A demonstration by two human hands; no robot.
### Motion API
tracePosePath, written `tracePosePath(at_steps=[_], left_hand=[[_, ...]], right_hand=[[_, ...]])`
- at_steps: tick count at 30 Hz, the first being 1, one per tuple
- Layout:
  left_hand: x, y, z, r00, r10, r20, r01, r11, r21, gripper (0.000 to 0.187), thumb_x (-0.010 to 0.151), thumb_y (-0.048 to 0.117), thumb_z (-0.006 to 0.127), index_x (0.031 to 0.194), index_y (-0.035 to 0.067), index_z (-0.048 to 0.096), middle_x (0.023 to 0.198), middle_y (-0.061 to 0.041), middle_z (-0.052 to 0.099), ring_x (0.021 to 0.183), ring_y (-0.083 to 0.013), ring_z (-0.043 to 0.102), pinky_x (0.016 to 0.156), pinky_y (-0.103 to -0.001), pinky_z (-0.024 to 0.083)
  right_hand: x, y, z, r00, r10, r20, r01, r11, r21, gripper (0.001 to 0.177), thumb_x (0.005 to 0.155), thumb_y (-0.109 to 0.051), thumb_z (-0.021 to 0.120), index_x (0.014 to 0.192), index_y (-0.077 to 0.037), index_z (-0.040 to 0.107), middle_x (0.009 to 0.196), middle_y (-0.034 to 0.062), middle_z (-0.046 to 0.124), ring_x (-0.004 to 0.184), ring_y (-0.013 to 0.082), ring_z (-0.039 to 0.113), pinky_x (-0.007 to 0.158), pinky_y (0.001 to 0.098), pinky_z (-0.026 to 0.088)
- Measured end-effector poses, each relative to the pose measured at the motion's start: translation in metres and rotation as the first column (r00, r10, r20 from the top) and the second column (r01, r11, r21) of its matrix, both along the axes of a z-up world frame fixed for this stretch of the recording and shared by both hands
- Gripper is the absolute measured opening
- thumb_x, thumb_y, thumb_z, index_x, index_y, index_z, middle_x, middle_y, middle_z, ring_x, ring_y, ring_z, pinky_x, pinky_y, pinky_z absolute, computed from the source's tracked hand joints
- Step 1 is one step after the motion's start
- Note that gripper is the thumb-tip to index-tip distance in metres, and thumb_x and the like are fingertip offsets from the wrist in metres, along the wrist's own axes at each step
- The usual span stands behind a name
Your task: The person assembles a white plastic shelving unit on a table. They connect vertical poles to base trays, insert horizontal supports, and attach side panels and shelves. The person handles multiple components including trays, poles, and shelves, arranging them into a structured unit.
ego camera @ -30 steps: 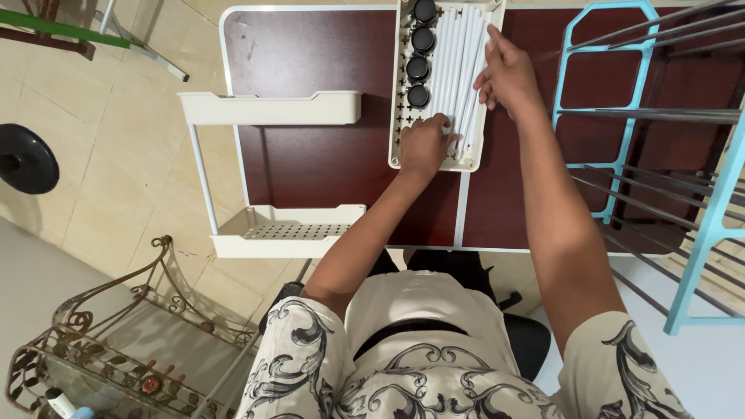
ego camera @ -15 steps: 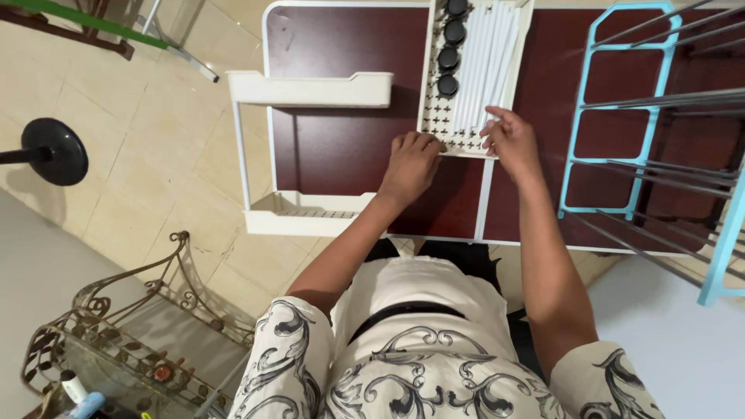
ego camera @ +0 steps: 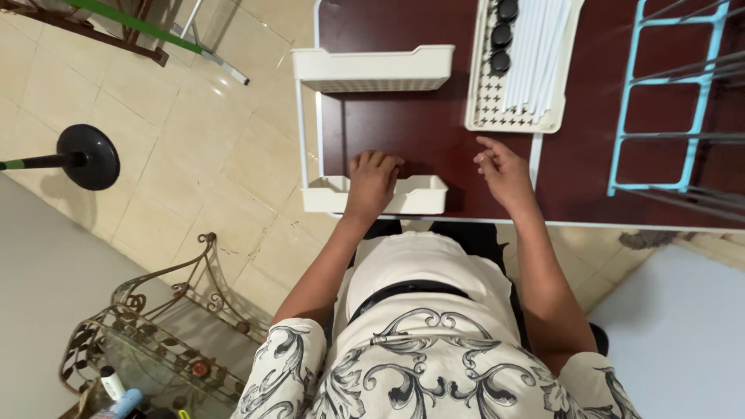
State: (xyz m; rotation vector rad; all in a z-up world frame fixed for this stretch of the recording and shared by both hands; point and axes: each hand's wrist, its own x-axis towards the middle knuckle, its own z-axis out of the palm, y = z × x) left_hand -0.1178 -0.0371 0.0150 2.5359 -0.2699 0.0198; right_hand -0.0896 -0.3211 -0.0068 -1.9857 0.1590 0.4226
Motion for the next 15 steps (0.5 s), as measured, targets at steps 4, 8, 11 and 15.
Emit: tracePosePath(at_steps=[4, 8, 11, 15], left_hand=[[-0.019, 0.045, 0.008, 0.998, 0.027, 0.064, -0.027, 1.000, -0.014, 0.016, 0.094, 0.002, 0.067, 0.108, 0.008, 0.071, 0.117, -0.006, 0.067, 0.120, -0.0300, 0.056, 0.110, -0.049, 0.036], [-0.034, 0.086, 0.017, 0.991, 0.094, 0.100, -0.094, 0.996, 0.003, 0.022, 0.089, -0.001, 0.067, 0.109, 0.006, 0.067, 0.127, -0.012, 0.063, 0.126, -0.0334, 0.052, 0.113, -0.050, 0.036], [-0.046, 0.112, 0.021, 0.982, 0.130, 0.134, -0.132, 0.991, 0.003, 0.032, 0.087, -0.002, 0.066, 0.118, 0.006, 0.065, 0.133, -0.017, 0.058, 0.129, -0.0374, 0.050, 0.112, -0.053, 0.035], [-0.058, 0.137, 0.013, 0.980, 0.188, 0.059, -0.180, 0.976, -0.121, 0.037, 0.092, -0.001, 0.064, 0.128, 0.003, 0.059, 0.140, -0.022, 0.053, 0.126, -0.0406, 0.054, 0.106, -0.051, 0.043]], right_hand=[[-0.027, 0.047, 0.028, 0.984, 0.076, 0.163, -0.060, 0.993, -0.102, 0.031, 0.102, -0.012, 0.066, 0.133, -0.005, 0.067, 0.110, 0.0117, 0.072, 0.097, 0.0199, 0.069, 0.081, 0.0321, 0.057], [-0.051, 0.083, 0.042, 0.971, 0.139, 0.194, -0.101, 0.976, -0.193, 0.031, 0.099, -0.013, 0.068, 0.129, -0.006, 0.070, 0.119, 0.0131, 0.070, 0.109, 0.0280, 0.064, 0.087, 0.0359, 0.056], [-0.065, 0.103, 0.042, 0.955, 0.183, 0.234, -0.110, 0.949, -0.295, 0.032, 0.099, -0.014, 0.069, 0.129, -0.006, 0.071, 0.126, 0.0131, 0.068, 0.120, 0.0320, 0.058, 0.100, 0.0413, 0.050], [-0.080, 0.117, 0.037, 0.950, 0.227, 0.216, -0.125, 0.908, -0.401, 0.035, 0.096, -0.018, 0.072, 0.130, -0.009, 0.071, 0.132, 0.0104, 0.066, 0.131, 0.0336, 0.052, 0.112, 0.0491, 0.040]])
